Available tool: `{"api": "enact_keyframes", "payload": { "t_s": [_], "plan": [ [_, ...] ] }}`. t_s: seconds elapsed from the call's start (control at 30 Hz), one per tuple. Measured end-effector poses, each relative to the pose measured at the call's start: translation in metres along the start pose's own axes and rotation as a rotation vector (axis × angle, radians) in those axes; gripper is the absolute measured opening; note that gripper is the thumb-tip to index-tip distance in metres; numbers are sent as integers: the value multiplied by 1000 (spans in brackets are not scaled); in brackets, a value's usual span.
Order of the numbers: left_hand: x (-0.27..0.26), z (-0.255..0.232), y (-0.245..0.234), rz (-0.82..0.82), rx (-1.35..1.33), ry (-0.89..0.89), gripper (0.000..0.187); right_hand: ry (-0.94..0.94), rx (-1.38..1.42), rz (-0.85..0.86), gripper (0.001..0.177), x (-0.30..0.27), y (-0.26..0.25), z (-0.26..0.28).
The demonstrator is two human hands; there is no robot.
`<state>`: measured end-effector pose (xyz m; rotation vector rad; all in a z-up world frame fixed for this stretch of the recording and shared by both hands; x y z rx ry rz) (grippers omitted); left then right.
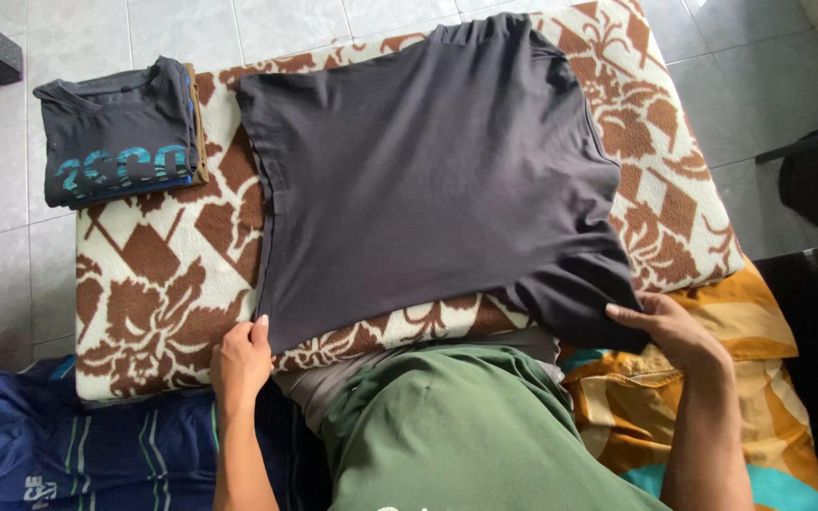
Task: The person folds a dark gray t-shirt on a patterned surface, smoothing and aligning it before folding it into a compact rectangle. The folded shirt is placed on top of a stack of other folded clothes.
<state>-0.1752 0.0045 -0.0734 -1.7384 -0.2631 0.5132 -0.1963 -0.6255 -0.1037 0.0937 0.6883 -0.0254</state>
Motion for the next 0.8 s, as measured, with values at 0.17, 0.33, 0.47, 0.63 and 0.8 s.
{"api": "enact_keyframes", "payload": {
  "t_s": [0.17, 0.33, 0.47, 0.63, 0.8],
  "plan": [
    [5, 13, 1, -24, 59, 51, 51, -60, 268, -59, 40, 0, -23, -32],
    [1, 17, -2, 33, 102, 104, 47, 138, -95, -108, 55, -10, -24, -30],
    [7, 10, -4, 90, 184, 30, 41, 228, -457, -66, 62, -12, -9, -10],
    [37, -19, -10, -23, 274, 75, 43, 152, -646, -180, 63, -1, -8, 37],
    [90, -79, 9, -93, 194, -10, 75, -144, -650, -569, 68, 67, 5, 86]
  ]
}}
Point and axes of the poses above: each hand's wrist, its own x-axis towards the middle knuckle, its own y-axis out of the palm, z = x × y, the point moved 1 cm from there along x, towards the middle knuckle, and after that the axes turned 14 degrees about x, right-handed, at the moved point
